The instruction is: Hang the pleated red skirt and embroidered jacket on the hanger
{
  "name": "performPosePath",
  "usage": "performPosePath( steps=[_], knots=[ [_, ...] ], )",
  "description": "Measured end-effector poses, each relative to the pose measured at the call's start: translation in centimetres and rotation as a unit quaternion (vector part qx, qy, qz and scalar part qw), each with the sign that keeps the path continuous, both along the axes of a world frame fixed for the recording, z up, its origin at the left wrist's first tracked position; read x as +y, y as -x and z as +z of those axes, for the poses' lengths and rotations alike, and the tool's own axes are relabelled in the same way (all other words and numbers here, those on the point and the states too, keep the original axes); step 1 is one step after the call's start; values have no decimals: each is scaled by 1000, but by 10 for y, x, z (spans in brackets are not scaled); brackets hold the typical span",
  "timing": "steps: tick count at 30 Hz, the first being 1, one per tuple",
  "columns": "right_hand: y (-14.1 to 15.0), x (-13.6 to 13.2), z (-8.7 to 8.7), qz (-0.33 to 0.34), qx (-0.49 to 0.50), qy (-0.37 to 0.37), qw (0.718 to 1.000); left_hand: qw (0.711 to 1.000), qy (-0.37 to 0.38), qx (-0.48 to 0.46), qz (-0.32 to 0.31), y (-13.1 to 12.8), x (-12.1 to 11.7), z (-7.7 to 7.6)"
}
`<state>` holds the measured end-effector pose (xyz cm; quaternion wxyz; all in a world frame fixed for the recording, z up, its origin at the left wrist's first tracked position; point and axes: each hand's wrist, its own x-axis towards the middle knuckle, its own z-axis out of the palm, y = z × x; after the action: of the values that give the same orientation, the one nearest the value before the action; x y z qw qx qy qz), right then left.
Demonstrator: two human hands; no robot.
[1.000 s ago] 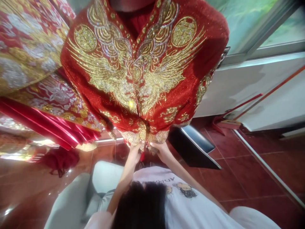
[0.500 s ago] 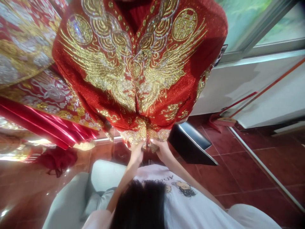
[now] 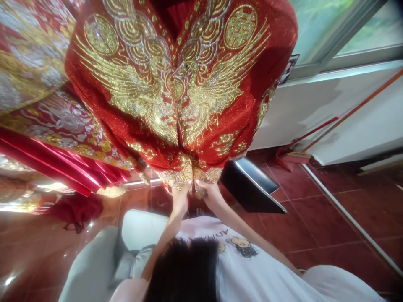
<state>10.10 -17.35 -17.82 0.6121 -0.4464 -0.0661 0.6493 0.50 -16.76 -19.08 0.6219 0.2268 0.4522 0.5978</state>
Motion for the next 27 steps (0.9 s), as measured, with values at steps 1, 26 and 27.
performPosePath(
  steps=[1, 26, 27],
  knots=[
    [1, 0, 0, 0, 7, 0, 1000, 1000, -4, 9, 5, 1, 0, -1],
    [-21, -17, -17, 228, -126, 107, 959, 999, 27, 8, -19, 10, 3, -23],
    [-22, -19, -15, 261, -146, 106, 948, 999, 24, 22, -17, 11, 4, -26]
  ],
)
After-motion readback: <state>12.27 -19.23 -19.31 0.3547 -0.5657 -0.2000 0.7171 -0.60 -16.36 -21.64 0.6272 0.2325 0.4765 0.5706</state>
